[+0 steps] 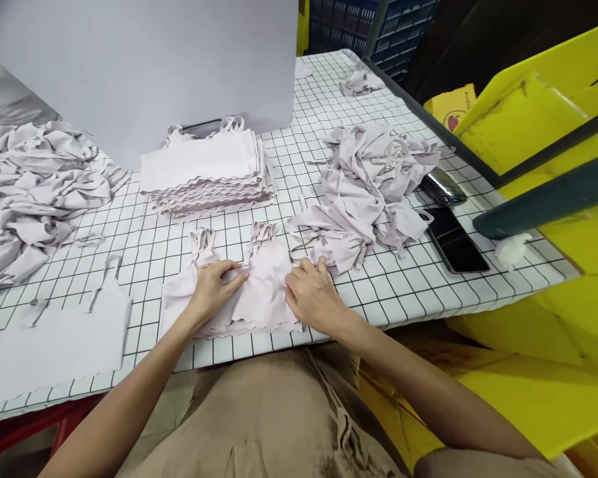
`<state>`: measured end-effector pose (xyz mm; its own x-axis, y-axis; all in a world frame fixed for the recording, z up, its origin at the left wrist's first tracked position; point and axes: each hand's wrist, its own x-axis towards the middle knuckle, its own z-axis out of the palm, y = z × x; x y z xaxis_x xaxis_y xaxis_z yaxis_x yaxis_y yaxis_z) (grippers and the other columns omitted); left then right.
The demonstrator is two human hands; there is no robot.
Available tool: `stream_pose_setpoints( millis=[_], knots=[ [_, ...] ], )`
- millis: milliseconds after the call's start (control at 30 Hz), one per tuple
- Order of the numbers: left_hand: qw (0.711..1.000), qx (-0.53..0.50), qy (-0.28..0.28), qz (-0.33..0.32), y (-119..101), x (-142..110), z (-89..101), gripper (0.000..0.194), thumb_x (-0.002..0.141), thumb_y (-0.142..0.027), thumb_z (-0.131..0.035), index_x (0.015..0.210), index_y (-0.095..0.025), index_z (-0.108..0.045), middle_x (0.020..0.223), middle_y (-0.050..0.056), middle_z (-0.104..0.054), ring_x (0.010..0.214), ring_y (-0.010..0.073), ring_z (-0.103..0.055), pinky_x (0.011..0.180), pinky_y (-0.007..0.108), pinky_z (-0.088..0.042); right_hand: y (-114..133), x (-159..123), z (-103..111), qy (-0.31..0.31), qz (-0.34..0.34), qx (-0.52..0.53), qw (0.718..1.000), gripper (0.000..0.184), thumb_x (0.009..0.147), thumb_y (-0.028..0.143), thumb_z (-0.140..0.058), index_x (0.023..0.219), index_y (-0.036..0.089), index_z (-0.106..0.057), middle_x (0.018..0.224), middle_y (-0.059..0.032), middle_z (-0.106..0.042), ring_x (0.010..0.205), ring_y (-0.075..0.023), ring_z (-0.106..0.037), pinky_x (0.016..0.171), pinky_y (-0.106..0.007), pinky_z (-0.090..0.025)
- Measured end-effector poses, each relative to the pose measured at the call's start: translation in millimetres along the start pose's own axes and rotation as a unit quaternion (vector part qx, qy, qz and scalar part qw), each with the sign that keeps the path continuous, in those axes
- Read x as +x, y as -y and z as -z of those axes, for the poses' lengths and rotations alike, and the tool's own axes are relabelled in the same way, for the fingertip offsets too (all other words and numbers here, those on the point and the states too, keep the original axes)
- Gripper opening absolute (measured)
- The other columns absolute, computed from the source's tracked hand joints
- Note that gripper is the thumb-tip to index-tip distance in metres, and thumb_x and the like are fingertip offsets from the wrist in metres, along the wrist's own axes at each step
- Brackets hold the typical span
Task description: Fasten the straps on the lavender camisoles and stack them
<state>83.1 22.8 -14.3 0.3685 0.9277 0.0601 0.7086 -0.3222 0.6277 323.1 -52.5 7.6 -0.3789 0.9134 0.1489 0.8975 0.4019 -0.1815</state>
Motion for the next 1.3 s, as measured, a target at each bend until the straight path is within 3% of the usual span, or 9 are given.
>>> stream_pose_setpoints(
  millis=[167, 333, 467, 567, 667, 833, 1033, 1133, 1300],
  knots=[
    [0.981, 0.094, -0.102, -0.133, -4.9, -29.9, -1.6, 0.035, 0.094, -0.022, -0.058, 0.129, -0.017, -0.060, 0.127, 0.016, -0.066, 0.122, 0.0295, -0.060, 0.104, 0.052, -0.043, 18.8, -3.4, 5.2, -0.063, -0.033, -0.026, 0.997, 0.020, 0.096, 0.022, -0.052, 0.102, 0.011, -0.068, 0.108, -0.0177, -0.071, 0.103, -0.0328, -0.062, 0.102, -0.064, -0.039],
    [0.952, 0.238, 0.000, -0.192, -9.7, -75.3, -9.4, 0.059, 0.102, -0.032, -0.043, 0.156, -0.013, -0.031, 0.160, 0.017, -0.038, 0.151, 0.0301, -0.031, 0.122, 0.053, -0.028, 49.8, -16.3, -29.8, -0.127, 0.110, 0.007, 0.986, 0.061, 0.098, 0.037, -0.047, 0.154, 0.015, -0.038, 0.151, -0.0161, -0.051, 0.139, -0.0343, -0.049, 0.107, -0.060, -0.042],
    [0.956, 0.257, 0.018, -0.144, 6.4, -80.6, -2.1, 0.074, 0.099, -0.050, -0.049, 0.160, -0.016, -0.023, 0.166, 0.012, -0.025, 0.154, 0.0299, -0.021, 0.124, 0.051, -0.031, 8.7, -25.2, -68.0, -0.163, 0.136, 0.031, 0.977, 0.075, 0.093, 0.048, -0.053, 0.160, 0.026, -0.026, 0.151, -0.0129, -0.051, 0.131, -0.0374, -0.057, 0.093, -0.059, -0.054],
    [0.966, 0.206, -0.020, -0.152, 12.4, -72.3, 4.7, 0.051, 0.102, -0.037, -0.043, 0.149, -0.018, -0.044, 0.159, 0.011, -0.041, 0.153, 0.0273, -0.028, 0.122, 0.052, -0.034, -31.8, -4.5, -48.6, -0.192, 0.102, 0.116, 0.969, 0.051, 0.098, 0.038, -0.050, 0.148, 0.030, -0.050, 0.137, -0.0105, -0.065, 0.123, -0.0335, -0.064, 0.092, -0.054, -0.057],
    [0.973, 0.142, -0.042, -0.176, 6.1, -57.7, -2.7, 0.044, 0.103, -0.024, -0.036, 0.144, -0.018, -0.050, 0.153, 0.014, -0.049, 0.150, 0.0256, -0.033, 0.122, 0.054, -0.034, -50.1, 36.8, -0.8, -0.205, 0.044, 0.207, 0.956, 0.026, 0.097, 0.031, -0.052, 0.107, 0.021, -0.075, 0.102, -0.0117, -0.077, 0.096, -0.0283, -0.073, 0.081, -0.045, -0.060],
    [0.974, 0.161, 0.000, -0.157, -10.4, -45.3, -26.7, 0.053, 0.101, -0.029, -0.043, 0.151, -0.012, -0.040, 0.159, 0.019, -0.038, 0.151, 0.0325, -0.028, 0.121, 0.060, -0.031, -65.9, 110.2, 28.4, -0.042, 0.029, 0.209, 0.976, 0.008, 0.083, 0.019, -0.069, 0.088, 0.016, -0.075, 0.094, -0.0089, -0.076, 0.092, -0.0218, -0.069, 0.088, -0.038, -0.054],
    [0.964, 0.217, 0.013, -0.152, 0.1, -55.9, -40.2, 0.067, 0.097, -0.036, -0.051, 0.158, -0.016, -0.030, 0.163, 0.013, -0.031, 0.153, 0.0304, -0.024, 0.124, 0.052, -0.031, -58.9, 120.2, -2.8, -0.021, 0.122, 0.204, 0.971, 0.011, 0.072, 0.011, -0.066, 0.075, 0.019, -0.074, 0.080, -0.0072, -0.071, 0.090, -0.0243, -0.062, 0.084, -0.038, -0.051],
    [0.963, 0.221, 0.005, -0.151, 7.4, -44.6, -46.5, 0.072, 0.095, -0.040, -0.054, 0.158, -0.015, -0.029, 0.164, 0.013, -0.030, 0.153, 0.0311, -0.023, 0.124, 0.053, -0.029, -74.1, 137.0, -17.5, 0.047, 0.113, 0.253, 0.960, 0.012, 0.076, 0.027, -0.062, 0.070, 0.019, -0.068, 0.085, -0.0098, -0.069, 0.093, -0.0250, -0.061, 0.085, -0.038, -0.051],
    [0.969, 0.213, 0.025, -0.121, -11.0, -52.5, -34.6, 0.064, 0.098, -0.037, -0.048, 0.155, -0.012, -0.033, 0.162, 0.015, -0.034, 0.153, 0.0302, -0.025, 0.124, 0.054, -0.027, -66.4, 151.1, 14.2, 0.115, 0.078, 0.303, 0.943, 0.055, 0.081, 0.070, -0.042, 0.056, 0.021, -0.042, 0.056, -0.0010, -0.046, 0.056, -0.0161, -0.047, 0.057, -0.029, -0.040]
  ],
)
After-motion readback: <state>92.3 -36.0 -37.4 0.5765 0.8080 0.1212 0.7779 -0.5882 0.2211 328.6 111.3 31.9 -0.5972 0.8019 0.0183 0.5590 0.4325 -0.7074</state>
